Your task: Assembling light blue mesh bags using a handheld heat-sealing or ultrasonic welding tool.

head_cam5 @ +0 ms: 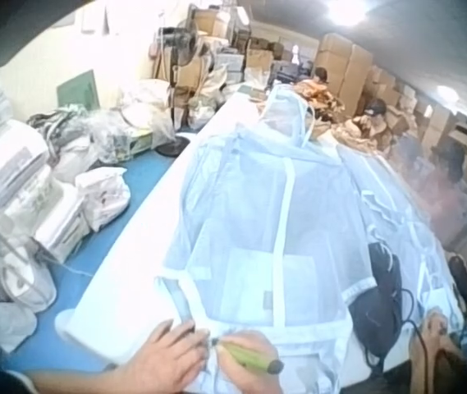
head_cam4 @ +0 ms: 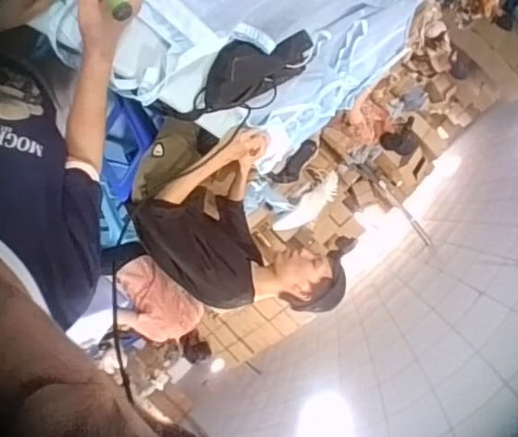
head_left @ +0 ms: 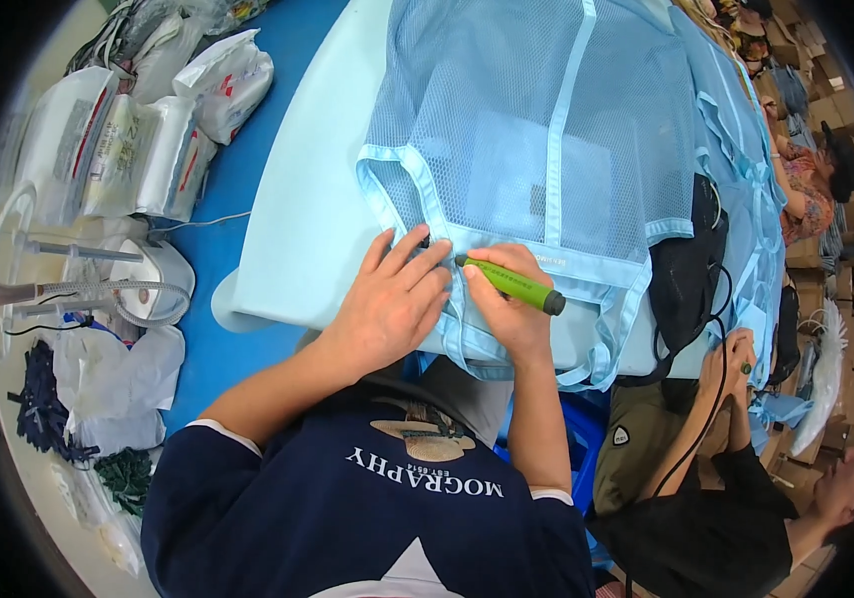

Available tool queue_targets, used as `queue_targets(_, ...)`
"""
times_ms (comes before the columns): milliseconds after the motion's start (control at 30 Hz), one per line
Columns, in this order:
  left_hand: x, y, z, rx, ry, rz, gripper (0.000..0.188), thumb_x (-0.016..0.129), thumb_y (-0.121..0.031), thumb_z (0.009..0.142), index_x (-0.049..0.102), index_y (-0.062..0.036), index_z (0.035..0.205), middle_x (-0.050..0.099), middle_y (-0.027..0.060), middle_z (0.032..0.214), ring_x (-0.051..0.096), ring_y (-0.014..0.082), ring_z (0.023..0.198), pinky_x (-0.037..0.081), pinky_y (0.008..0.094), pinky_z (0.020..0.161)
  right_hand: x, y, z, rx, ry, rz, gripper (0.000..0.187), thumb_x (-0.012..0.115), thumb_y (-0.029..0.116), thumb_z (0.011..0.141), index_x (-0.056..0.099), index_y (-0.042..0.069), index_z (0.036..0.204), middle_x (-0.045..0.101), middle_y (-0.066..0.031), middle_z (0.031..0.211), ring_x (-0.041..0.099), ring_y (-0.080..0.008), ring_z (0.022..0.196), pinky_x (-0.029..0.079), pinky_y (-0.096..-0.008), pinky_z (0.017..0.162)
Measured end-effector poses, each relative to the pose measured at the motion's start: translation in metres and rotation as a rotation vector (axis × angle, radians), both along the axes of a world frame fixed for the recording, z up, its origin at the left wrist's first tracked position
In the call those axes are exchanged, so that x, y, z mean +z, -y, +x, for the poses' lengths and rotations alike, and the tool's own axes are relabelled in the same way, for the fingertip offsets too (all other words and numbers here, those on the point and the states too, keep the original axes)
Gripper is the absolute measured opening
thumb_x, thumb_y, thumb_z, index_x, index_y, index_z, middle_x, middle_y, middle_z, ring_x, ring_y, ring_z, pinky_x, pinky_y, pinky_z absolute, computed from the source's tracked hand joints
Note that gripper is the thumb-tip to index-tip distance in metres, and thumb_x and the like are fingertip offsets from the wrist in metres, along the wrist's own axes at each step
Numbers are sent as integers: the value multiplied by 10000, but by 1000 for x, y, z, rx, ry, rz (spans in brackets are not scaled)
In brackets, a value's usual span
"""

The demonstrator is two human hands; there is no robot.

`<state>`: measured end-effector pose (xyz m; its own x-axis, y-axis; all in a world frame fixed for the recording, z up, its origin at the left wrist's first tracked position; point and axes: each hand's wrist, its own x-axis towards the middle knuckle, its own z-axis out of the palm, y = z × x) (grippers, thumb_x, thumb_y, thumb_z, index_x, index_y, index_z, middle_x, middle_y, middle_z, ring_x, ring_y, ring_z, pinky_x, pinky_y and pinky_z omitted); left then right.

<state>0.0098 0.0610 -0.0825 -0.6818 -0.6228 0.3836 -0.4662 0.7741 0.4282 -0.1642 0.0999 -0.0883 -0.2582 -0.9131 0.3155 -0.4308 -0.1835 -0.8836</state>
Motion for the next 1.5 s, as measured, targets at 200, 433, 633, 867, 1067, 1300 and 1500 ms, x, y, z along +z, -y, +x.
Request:
queue_targets(200, 0, -4, 0, 31, 39, -44, 326, 643, -126, 809, 599, -55, 1125, 535, 105, 1276, 466, 327, 1224, 312, 544, 1036, 1, -1, -5, -8, 79, 76, 132, 699, 21, 745, 678, 20, 876, 656, -91, 834, 617, -208, 781, 490, -313, 725)
queue_targets(433, 1, -9, -2, 75, 146, -121, 372, 653, -134, 784, 613, -86, 1150, 514, 86, 1316, 449, 313, 1250, 272, 561, 1061, -7, -7, -15, -15, 364, 103, 129, 661, 0, 788, 679, -2, 916, 649, -73, 954, 592, -138, 817, 469, -256, 731)
queue_targets(633, 1, -7, 4, 35, 122, -49, 366, 639, -126, 796, 611, -82, 1158, 491, 88, 1348, 433, 316, 1267, 260, 555, 1068, 0, -2, -5, 9, 152, 29, 144, 708, 18, 748, 685, 28, 890, 662, -91, 900, 615, -206, 847, 498, -313, 748)
queue_targets(867, 0, -7, 5, 33, 110, -34, 378, 636, -115, 793, 610, -79, 1169, 486, 92, 1361, 421, 322, 1279, 254, 553, 1072, -2, -1, -6, 59, -51, 50, 174, 715, 14, 750, 691, 18, 923, 644, -108, 938, 611, -198, 898, 484, -292, 774)
queue_targets(1067, 0, -8, 3, 43, 65, -72, 337, 649, -135, 781, 641, -49, 1106, 525, 103, 1303, 452, 321, 1230, 318, 574, 1021, -2, -3, -3, 34, 42, 40, 163, 709, 11, 764, 690, 21, 926, 635, -101, 934, 602, -174, 862, 478, -280, 730)
queue_targets(1300, 2, -7, 3, 40, 52, -60, 342, 654, -123, 771, 636, -41, 1103, 525, 106, 1299, 453, 324, 1226, 315, 569, 1024, -2, -1, -3, 33, -41, -8, 162, 704, 2, 766, 685, 16, 926, 638, -99, 925, 601, -171, 829, 471, -277, 719)
queue_targets(1500, 0, -8, 4, 39, 59, -9, 350, 636, -99, 793, 622, -65, 1142, 511, 95, 1336, 434, 333, 1266, 267, 556, 1066, -9, -2, -1, 13, -73, -55, 182, 691, -14, 766, 682, 14, 945, 646, -103, 926, 606, -185, 855, 478, -286, 733)
